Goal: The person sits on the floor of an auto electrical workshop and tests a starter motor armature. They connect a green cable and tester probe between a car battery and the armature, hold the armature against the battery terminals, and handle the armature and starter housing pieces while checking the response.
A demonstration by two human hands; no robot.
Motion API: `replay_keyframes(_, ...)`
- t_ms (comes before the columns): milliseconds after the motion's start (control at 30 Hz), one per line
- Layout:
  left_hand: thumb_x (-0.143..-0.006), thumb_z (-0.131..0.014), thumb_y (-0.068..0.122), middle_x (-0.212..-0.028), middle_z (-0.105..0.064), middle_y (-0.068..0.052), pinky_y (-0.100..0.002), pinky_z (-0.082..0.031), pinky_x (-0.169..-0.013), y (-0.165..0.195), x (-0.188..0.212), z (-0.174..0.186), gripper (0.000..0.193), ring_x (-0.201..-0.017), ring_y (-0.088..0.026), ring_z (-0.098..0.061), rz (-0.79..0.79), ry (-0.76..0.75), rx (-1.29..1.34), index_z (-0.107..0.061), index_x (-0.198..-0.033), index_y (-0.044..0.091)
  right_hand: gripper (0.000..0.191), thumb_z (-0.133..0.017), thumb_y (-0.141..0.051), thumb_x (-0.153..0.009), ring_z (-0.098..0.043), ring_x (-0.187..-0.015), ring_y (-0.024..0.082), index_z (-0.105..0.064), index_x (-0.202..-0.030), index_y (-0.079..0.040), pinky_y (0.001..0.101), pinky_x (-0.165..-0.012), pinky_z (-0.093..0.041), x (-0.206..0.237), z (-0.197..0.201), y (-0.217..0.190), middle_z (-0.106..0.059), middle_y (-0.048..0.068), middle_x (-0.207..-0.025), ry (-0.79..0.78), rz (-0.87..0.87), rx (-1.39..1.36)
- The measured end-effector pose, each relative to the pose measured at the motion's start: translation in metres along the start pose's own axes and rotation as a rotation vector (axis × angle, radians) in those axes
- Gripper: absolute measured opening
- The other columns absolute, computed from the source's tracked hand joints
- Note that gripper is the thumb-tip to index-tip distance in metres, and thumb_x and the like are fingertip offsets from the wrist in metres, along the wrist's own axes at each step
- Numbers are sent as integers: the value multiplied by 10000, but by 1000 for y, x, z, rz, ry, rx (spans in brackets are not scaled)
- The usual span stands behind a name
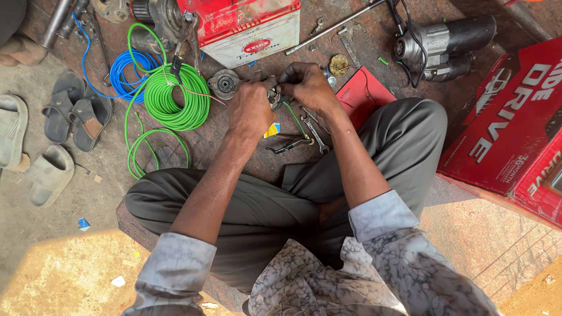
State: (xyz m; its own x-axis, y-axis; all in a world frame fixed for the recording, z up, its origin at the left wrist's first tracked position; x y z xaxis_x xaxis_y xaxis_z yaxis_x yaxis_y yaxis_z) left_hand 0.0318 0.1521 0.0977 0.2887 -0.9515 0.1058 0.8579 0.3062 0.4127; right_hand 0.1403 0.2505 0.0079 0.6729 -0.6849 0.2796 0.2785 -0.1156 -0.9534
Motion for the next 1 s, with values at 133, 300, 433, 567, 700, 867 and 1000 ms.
replay_keyframes(133, -593, -820, -44, -1223, -697, -154, -450, -564, -854, -2, 2, -1, 642, -1028, -372, -671, 23, 54, 35, -740, -1209, 116, 236, -871, -165, -756, -703, -722, 129, -744, -897, -25, 301, -654, -579, -10, 6, -12, -755, 62, -817, -67, -15, 235)
replay_keyframes(300, -720, -790, 8, -1167, -729, -206, -420, -544, -994, -21, 1, -8, 523, -1132, -351, -685, 159, 32, 211, -716, -1237, 46, 303, -914, -184, -676, -731, -766, 210, -742, -859, -15, 349, -699, -573, -22, -2, -18, -753, 104, -819, -29, -73, 501)
replay_keyframes(433, -760, -798, 59, -1204, -718, -234, -401, -532, -1004, -31, 3, -10, 498, -1143, -348, -703, 160, 203, 462, -699, -1246, 11, 346, -955, -192, -621, -724, -812, 266, -758, -847, -20, 390, -696, -572, -31, -6, -22, -751, 158, -870, -40, -55, 611)
replay_keyframes(567, -635, -694, -27, -1153, -753, -226, -410, -540, -980, -30, 5, -14, 566, -1101, -365, -722, 161, 308, 441, -747, -1196, 26, 371, -881, -195, -693, -780, -813, 245, -718, -974, -16, 387, -653, -621, -31, -8, -14, -764, 147, -960, -237, -279, 296)
replay_keyframes(700, -688, -736, 36, -1086, -764, -219, -403, -563, -924, -33, 6, -18, 521, -1044, -355, -745, 273, 245, 490, -747, -1209, 44, 403, -847, -246, -818, -761, -821, 257, -726, -1088, 28, 388, -618, -641, -37, -12, -22, -766, 156, -984, -289, -250, 314)
replay_keyframes(867, -716, -789, 67, -1057, -774, -200, -391, -584, -896, -40, 9, -22, 503, -1019, -301, -771, 331, 234, 629, -702, -1207, 3, 462, -938, -229, -724, -750, -811, 229, -761, -1069, 22, 356, -636, -610, -48, -18, -29, -769, 165, -943, -258, -179, 501)
replay_keyframes(1000, -660, -780, 32, -1074, -754, -204, -384, -579, -903, -45, 13, -30, 625, -1016, -292, -763, 327, 286, 664, -643, -1264, -54, 430, -906, -183, -721, -755, -740, 238, -726, -1055, 19, 374, -555, -652, -44, -13, -20, -752, 161, -923, -244, -392, 303)
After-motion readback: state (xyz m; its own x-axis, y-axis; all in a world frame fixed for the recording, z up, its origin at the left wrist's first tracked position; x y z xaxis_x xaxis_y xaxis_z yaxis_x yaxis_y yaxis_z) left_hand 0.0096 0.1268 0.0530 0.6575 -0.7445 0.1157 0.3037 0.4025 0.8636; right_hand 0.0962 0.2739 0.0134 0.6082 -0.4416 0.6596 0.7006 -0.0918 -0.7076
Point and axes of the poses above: each hand's wrist, its own x-axis away from the middle knuckle, its own z-axis out of the back of the hand, y = z × x, the point moved 6 cm from there along -x, towards the middle knuckle
